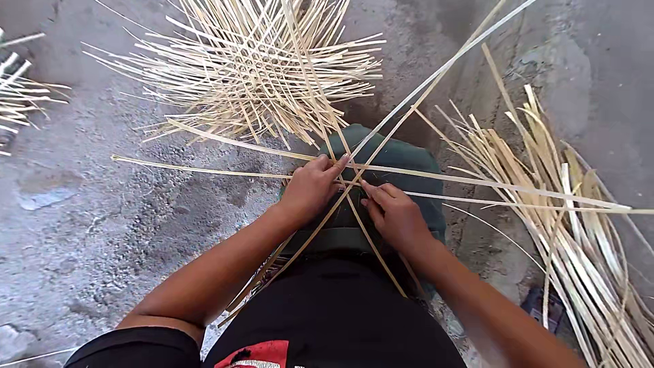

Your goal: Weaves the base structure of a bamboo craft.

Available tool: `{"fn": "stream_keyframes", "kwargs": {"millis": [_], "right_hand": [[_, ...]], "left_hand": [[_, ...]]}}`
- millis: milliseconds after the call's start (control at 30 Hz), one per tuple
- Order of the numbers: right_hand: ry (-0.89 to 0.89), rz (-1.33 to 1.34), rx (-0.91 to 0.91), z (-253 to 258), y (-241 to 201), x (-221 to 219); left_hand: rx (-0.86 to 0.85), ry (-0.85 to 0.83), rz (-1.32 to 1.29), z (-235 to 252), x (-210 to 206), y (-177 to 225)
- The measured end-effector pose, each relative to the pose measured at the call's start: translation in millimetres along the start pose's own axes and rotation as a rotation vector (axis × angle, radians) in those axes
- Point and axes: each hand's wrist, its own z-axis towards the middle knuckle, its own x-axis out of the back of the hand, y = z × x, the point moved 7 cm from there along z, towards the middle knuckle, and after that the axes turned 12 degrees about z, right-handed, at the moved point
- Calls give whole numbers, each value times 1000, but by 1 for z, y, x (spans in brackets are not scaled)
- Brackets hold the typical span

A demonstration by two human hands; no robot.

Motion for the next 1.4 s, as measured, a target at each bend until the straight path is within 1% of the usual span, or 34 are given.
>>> {"fn": "stream_keyframes", "kwargs": {"millis": [33,100,200,367,533,700,833,933,1100,1167,1300,1400], "right_hand": [[-30,-38,22,5,-4,7],[-5,-108,84,19,-8,23],[17,-172,128,37,5,28],[17,41,181,43,31,22],[42,124,233,46,38,24],[60,116,286,47,45,22],[109,59,354,47,48,21],[111,10,316,45,38,22],[29,3,105,32,13,14],[41,-4,105,27,11,8],[159,23,180,31,23,10],[181,35,211,36,27,10]], "left_hand": [[-3,19,4,-1,2,2],[8,53,-13,-5,6,8],[37,103,-56,-11,3,10],[101,158,-97,-11,0,4],[117,170,-83,-10,-5,6],[119,169,-79,-9,-8,4],[114,164,-93,-9,-7,3],[116,152,-91,-11,-2,5],[166,138,-56,-21,1,5],[178,131,-44,-25,-1,3],[173,156,-46,-27,-1,4],[171,175,-57,-26,-1,3]]}}
